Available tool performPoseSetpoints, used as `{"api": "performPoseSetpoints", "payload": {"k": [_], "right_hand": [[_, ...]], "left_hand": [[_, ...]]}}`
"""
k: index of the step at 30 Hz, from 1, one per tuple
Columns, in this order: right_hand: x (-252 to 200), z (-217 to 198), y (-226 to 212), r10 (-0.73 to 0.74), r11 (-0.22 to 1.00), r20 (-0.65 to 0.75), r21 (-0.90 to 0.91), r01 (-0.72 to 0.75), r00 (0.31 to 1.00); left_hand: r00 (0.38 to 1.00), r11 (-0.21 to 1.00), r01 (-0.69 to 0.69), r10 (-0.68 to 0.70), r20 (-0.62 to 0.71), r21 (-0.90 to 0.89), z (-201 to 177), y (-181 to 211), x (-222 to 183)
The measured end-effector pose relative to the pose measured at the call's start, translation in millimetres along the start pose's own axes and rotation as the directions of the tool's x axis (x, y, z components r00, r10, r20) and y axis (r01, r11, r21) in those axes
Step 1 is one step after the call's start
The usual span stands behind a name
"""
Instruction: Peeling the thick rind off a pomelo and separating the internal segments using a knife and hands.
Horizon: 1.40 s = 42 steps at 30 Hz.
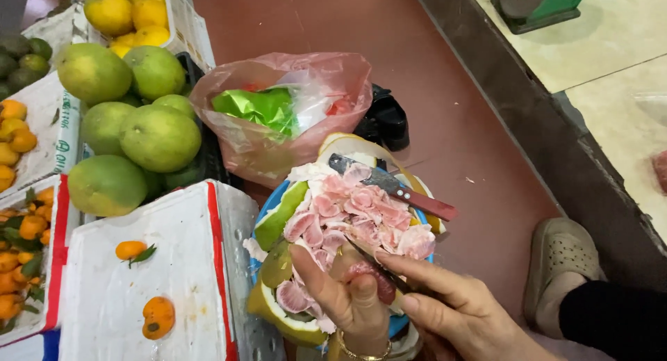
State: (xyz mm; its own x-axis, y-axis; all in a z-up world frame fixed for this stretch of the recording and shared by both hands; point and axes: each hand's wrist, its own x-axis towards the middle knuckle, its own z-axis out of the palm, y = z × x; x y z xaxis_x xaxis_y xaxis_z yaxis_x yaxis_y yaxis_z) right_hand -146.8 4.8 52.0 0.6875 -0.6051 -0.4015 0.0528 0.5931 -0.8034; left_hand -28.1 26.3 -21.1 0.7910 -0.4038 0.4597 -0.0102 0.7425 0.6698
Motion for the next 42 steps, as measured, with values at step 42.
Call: {"api": "performPoseSetpoints", "payload": {"k": [42], "right_hand": [[174.8,-46.0,64.0,-0.568,0.236,0.144,-0.915,0.328,0.810]], "left_hand": [[0.756,0.660,0.507,-0.649,-0.082,-0.554,-20.2,-14.4,49.1]]}}
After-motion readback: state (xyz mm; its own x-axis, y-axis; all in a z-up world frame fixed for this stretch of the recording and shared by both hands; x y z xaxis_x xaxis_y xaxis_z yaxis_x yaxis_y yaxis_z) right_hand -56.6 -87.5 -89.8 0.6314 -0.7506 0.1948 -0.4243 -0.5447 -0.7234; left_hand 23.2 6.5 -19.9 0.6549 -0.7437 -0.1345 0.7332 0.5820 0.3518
